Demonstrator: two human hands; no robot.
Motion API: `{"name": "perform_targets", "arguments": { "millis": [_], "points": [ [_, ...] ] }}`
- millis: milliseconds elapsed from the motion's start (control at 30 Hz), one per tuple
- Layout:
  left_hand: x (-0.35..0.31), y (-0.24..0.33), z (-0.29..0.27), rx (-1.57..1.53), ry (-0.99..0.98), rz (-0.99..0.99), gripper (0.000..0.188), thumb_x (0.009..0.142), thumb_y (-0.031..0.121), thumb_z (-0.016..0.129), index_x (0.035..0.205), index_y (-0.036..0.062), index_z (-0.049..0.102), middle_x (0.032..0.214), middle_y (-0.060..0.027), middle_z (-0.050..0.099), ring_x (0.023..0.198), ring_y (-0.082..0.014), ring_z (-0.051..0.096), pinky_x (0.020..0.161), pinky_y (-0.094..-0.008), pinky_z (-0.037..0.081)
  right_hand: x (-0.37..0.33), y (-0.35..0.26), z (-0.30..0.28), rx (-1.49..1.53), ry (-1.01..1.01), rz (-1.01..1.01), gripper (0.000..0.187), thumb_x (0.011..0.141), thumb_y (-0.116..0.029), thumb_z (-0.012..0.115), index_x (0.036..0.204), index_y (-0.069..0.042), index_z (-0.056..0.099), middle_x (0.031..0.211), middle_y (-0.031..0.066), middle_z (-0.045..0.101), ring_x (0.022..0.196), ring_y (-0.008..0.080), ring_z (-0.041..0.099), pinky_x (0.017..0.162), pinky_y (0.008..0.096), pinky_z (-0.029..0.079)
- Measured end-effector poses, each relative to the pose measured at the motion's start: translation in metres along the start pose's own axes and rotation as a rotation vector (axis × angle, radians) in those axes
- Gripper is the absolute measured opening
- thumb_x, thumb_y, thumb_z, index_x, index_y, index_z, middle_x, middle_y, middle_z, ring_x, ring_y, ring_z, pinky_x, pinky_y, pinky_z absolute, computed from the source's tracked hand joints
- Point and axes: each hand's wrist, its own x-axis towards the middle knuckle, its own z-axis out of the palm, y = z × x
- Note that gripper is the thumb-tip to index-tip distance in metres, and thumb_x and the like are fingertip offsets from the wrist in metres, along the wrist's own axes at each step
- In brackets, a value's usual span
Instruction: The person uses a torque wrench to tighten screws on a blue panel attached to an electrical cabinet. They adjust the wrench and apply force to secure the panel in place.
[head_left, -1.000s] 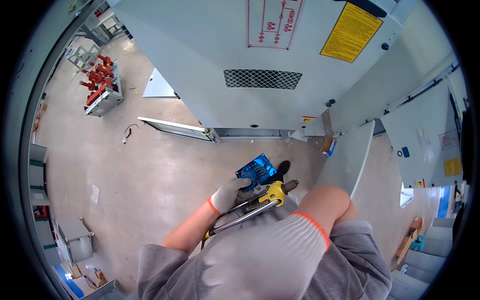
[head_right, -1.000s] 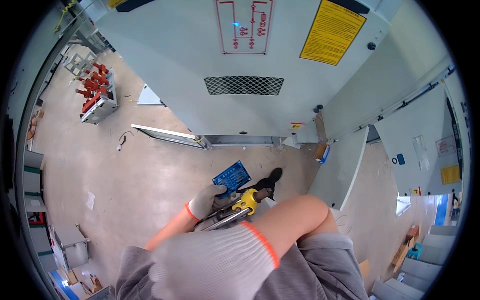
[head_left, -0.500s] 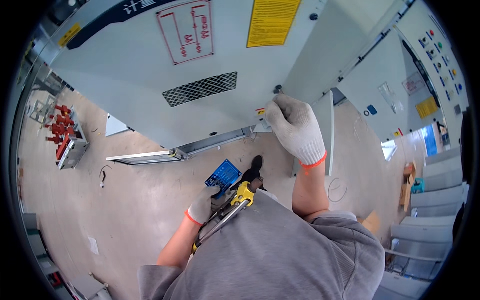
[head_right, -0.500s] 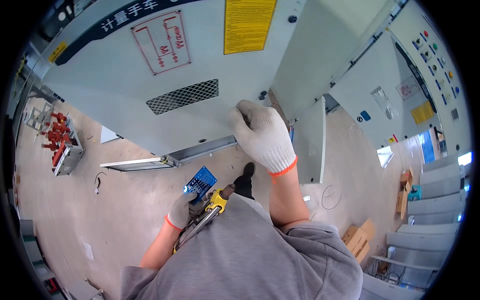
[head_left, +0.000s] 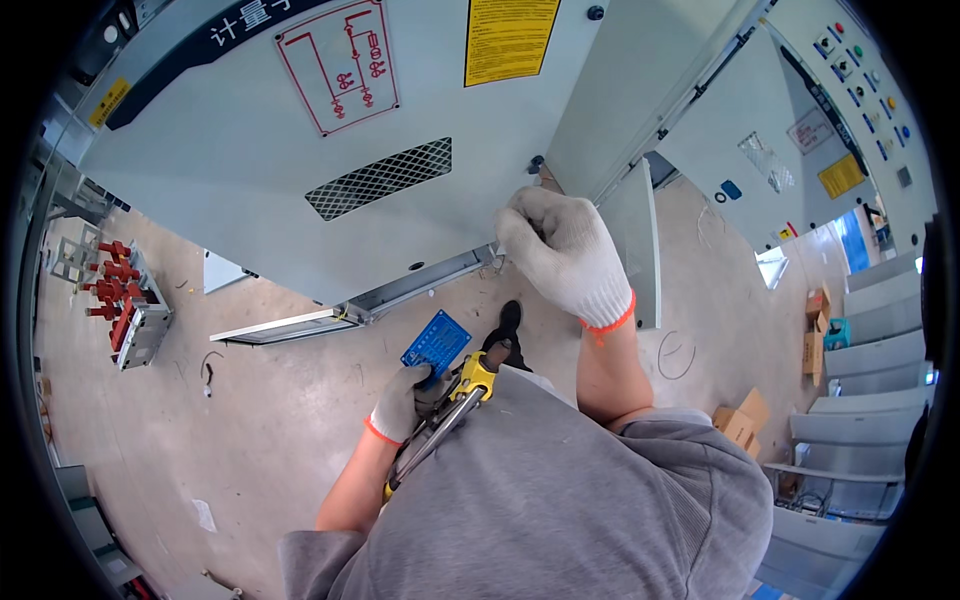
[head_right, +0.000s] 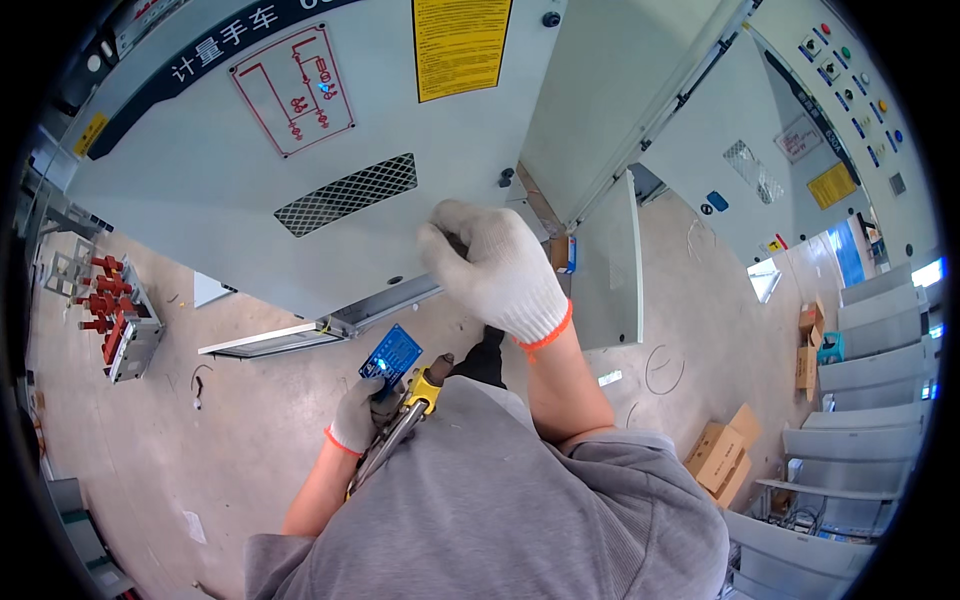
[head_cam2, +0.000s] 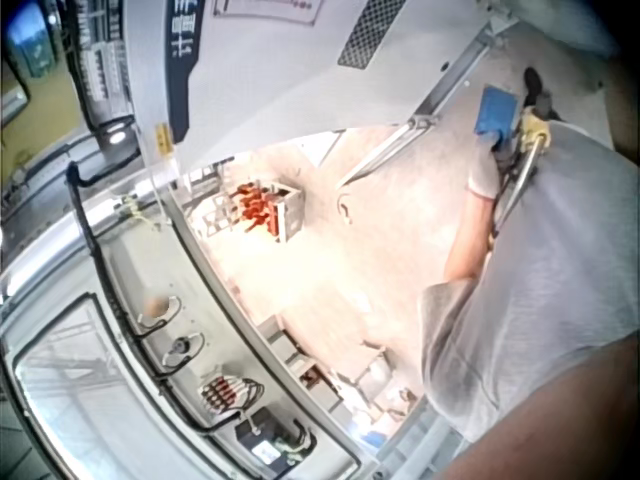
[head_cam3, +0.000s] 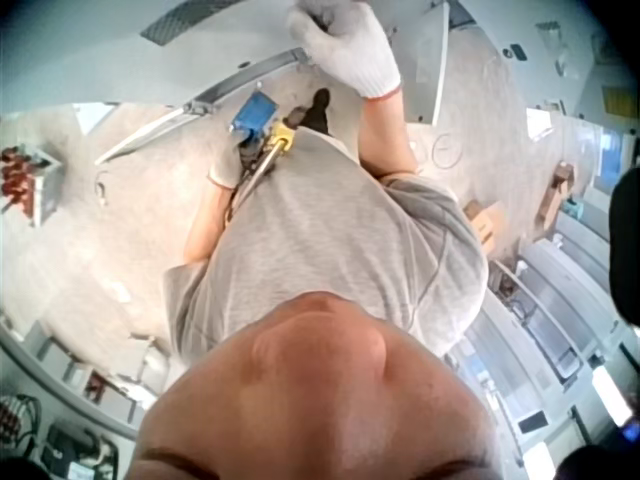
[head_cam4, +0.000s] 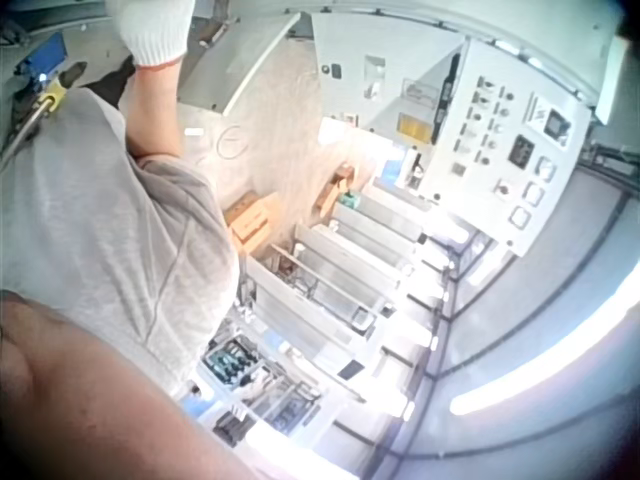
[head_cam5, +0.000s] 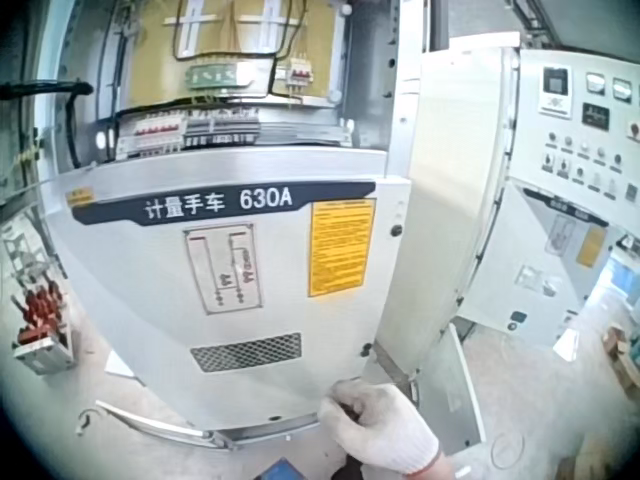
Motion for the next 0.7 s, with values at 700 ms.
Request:
{"name": "perform_targets", "arguments": {
  "millis": [700],
  "points": [
    [-0.016, -0.015, -0.031, -0.145, 0.221, -0.009, 0.030, 0.094, 0.035, 0.061, 0.096, 0.0066, 0.070, 0.064, 0.0015, 0.053, 0.052, -0.0114, 0.042, 0.052, -0.0285, 0.034, -0.035, -0.137, 0.050, 1.624, -1.519, -0.034, 0.053, 0.116, -0.029, 0.057, 0.078, 0.006, 0.068, 0.068, 0.0014, 0.062, 0.065, 0.0080, 0.051, 0.057, 0.0321, 0.043]
  ]
}}
